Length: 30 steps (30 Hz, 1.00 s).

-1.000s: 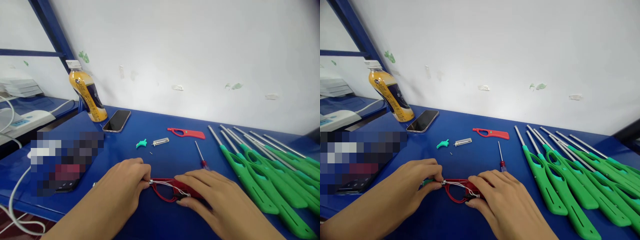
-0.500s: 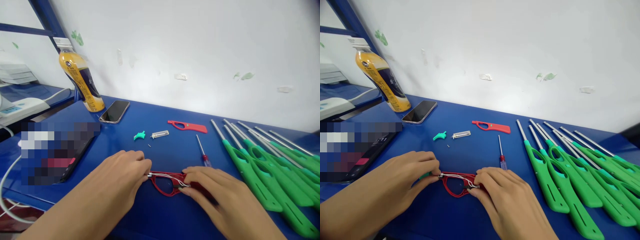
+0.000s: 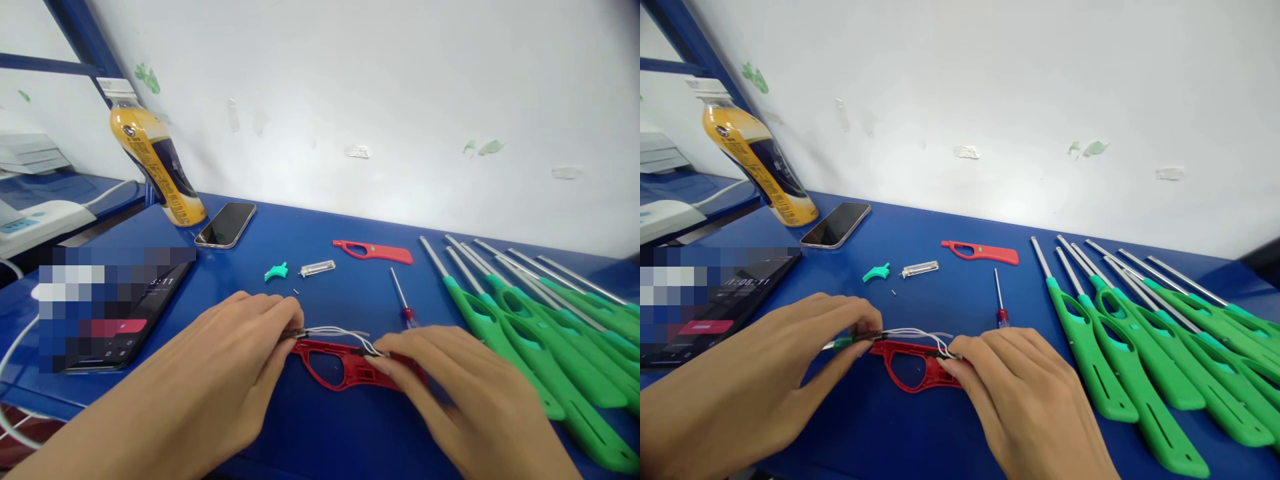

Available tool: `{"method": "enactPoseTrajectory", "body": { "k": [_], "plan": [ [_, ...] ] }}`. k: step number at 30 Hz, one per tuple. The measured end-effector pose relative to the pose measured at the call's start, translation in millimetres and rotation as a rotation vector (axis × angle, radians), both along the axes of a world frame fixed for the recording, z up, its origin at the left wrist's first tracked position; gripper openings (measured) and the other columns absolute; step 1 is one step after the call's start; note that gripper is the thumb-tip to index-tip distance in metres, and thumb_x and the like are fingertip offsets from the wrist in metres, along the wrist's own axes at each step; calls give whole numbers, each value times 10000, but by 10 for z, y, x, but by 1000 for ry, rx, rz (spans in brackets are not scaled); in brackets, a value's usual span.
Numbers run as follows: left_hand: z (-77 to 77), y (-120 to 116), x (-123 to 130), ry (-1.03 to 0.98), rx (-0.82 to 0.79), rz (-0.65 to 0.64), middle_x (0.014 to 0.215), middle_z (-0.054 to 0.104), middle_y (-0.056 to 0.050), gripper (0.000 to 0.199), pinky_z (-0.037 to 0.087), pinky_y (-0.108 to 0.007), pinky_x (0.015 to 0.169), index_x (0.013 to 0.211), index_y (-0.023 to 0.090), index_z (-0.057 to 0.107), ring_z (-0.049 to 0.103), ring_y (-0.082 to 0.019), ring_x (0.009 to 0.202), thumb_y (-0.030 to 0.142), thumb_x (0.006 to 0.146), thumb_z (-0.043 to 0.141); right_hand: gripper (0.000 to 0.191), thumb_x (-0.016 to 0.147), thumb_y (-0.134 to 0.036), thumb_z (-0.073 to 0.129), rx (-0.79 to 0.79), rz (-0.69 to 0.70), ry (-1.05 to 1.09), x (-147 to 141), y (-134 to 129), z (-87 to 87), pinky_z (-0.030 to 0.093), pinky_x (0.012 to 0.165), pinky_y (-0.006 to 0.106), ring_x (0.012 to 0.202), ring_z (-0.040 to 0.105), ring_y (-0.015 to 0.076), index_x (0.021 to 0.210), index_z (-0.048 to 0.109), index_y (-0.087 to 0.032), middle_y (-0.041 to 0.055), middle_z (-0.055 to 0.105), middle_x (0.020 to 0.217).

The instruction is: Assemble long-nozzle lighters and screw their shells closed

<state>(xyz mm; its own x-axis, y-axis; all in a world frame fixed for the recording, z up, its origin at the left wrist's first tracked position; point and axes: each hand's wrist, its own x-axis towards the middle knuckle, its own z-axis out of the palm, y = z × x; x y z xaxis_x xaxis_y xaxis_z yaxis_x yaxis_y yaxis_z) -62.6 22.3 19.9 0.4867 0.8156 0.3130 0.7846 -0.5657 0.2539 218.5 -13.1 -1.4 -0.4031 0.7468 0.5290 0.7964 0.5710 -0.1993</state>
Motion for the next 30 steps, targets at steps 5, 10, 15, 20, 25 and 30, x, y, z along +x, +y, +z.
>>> {"method": "enactPoseTrajectory", "body": {
  "k": [5, 10, 15, 20, 25, 30],
  "plan": [
    [27, -27, -2, 38, -51, -51, 1087, 751, 33, 197, 563, -360, 836, 1152, 364, 644, 719, -208, 970, 331, 1095, 459, 89, 1094, -263, 606, 24, -11, 13, 31, -9, -10, 517, 841, 299, 831, 752, 137, 1163, 635, -310, -69, 791, 967],
    [54, -31, 4, -38, -120, -41, 1139, 762, 46, 202, 590, -279, 869, 1226, 381, 653, 743, -179, 1005, 388, 1098, 497, 71, 1092, -290, 610, 91, -68, 38, 16, -12, 34, 514, 967, 296, 911, 750, 147, 1141, 654, -317, -64, 797, 1010],
    [115, -88, 37, -180, -274, 35, 1203, 762, 94, 199, 597, -212, 900, 1248, 422, 664, 744, -160, 1077, 431, 1075, 565, 286, 1055, -336, 675, 215, -181, 181, -50, -60, 65, 536, 1027, 273, 1132, 725, 170, 1334, 638, -289, 2, 764, 1256],
    [141, -119, 37, -303, -387, 16, 1182, 781, 61, 255, 612, -214, 826, 1272, 414, 685, 753, -176, 1026, 504, 1046, 608, 379, 1021, -257, 726, 215, -118, 168, -68, -103, 97, 511, 1101, 289, 1208, 689, 168, 1381, 622, -314, 5, 701, 1363],
    [124, -81, 65, -355, -492, -23, 1064, 803, 19, 275, 606, -227, 706, 1267, 367, 727, 755, -174, 842, 466, 1044, 600, 319, 1067, -252, 648, 190, -2, 9, -34, -89, 83, 497, 1124, 295, 1274, 625, 154, 1374, 630, -334, 26, 606, 1439],
    [116, -44, 60, -335, -530, -55, 1036, 800, 18, 275, 610, -233, 703, 1267, 364, 729, 746, -169, 785, 457, 1042, 601, 348, 1079, -203, 604, 175, 65, -39, -60, -75, 72, 492, 1148, 326, 1336, 585, 165, 1390, 627, -357, 36, 583, 1469]
  ]
}}
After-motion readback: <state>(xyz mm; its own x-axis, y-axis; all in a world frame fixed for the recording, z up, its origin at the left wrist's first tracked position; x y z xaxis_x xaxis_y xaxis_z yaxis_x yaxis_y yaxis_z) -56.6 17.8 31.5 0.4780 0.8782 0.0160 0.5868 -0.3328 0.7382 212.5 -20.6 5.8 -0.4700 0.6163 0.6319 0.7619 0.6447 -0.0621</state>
